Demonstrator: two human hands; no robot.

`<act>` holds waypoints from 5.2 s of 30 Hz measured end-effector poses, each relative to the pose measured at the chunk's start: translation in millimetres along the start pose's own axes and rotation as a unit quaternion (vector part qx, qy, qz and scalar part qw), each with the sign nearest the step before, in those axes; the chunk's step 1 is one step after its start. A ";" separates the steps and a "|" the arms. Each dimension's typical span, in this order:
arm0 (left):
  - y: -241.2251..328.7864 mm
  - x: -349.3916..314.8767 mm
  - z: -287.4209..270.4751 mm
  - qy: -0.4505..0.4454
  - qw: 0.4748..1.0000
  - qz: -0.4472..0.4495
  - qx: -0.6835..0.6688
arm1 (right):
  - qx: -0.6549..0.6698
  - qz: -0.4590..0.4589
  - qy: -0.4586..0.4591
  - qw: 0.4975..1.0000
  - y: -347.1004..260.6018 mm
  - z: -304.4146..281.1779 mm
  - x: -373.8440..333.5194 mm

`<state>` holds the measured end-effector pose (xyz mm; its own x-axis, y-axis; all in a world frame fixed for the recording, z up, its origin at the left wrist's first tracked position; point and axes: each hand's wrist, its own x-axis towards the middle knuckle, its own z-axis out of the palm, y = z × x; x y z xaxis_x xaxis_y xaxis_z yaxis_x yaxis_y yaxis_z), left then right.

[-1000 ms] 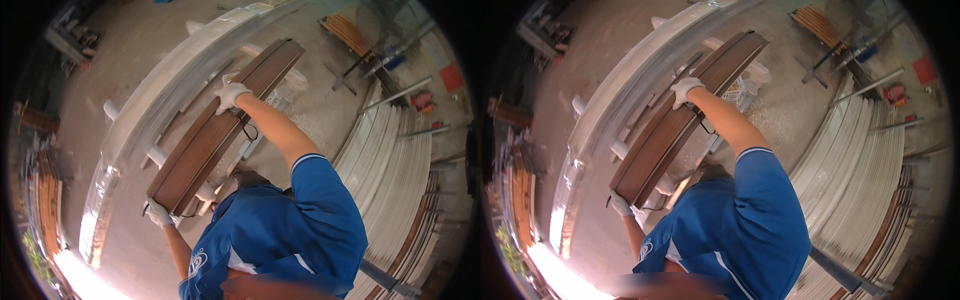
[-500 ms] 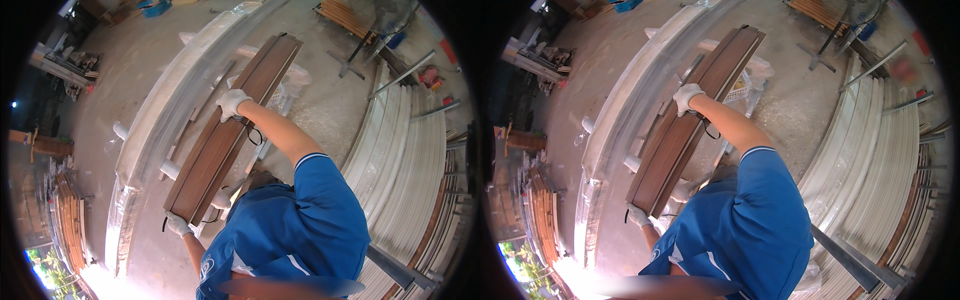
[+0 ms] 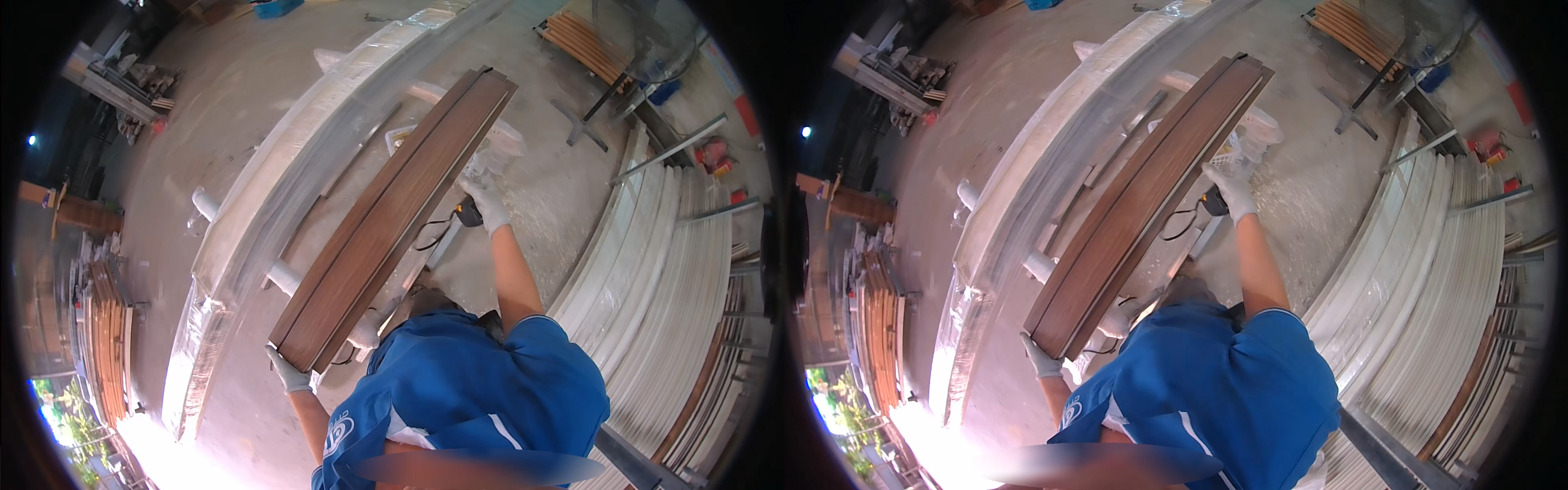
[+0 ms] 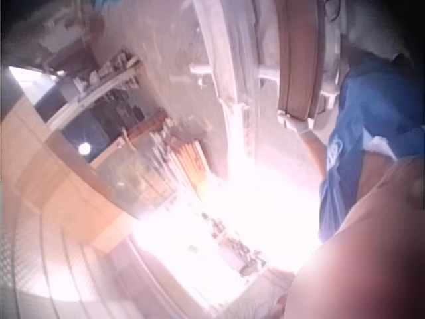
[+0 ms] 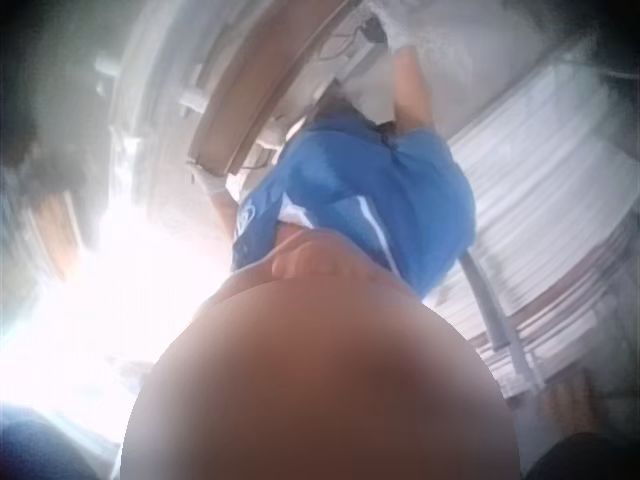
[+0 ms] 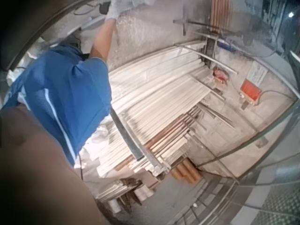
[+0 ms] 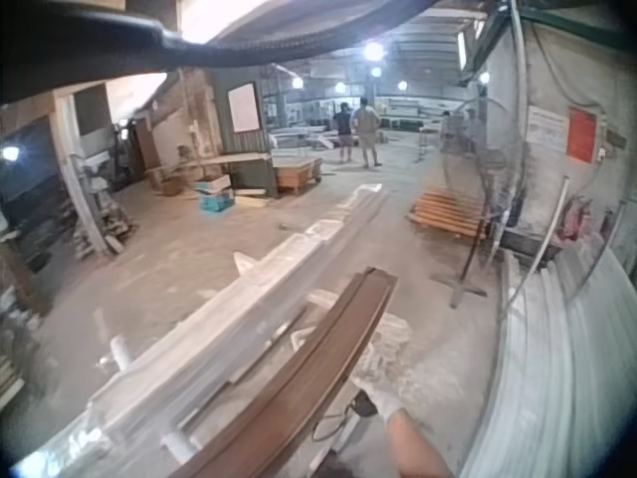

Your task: The person measures several long wooden planks with a tape measure in a warehouse, then carries the planks to a workbench and places them down. The person then picks up a clipboard and reviews a document.

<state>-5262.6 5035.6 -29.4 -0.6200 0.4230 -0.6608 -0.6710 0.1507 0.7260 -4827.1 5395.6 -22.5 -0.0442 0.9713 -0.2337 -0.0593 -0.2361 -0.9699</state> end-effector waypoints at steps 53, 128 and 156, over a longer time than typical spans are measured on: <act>-5.7 46.8 16.1 0.063 0.959 0.277 0.023 | -0.011 0.212 -0.124 0.969 19.5 111.9 71.9; 269.2 -40.3 -923.0 0.114 0.960 0.226 -0.124 | -0.232 -0.040 -0.885 0.401 263.0 1065.5 -889.2; 408.7 328.5 -1437.7 0.339 0.875 -0.297 -0.180 | -0.070 0.266 -0.708 0.651 360.7 1852.6 -885.2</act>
<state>-6325.2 3951.5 -223.5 -0.1355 -0.2787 -0.9508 -0.9655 -0.1783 0.1898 -6656.8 4396.8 -39.4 -0.9012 -0.2699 -0.3392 0.4277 -0.4265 -0.7970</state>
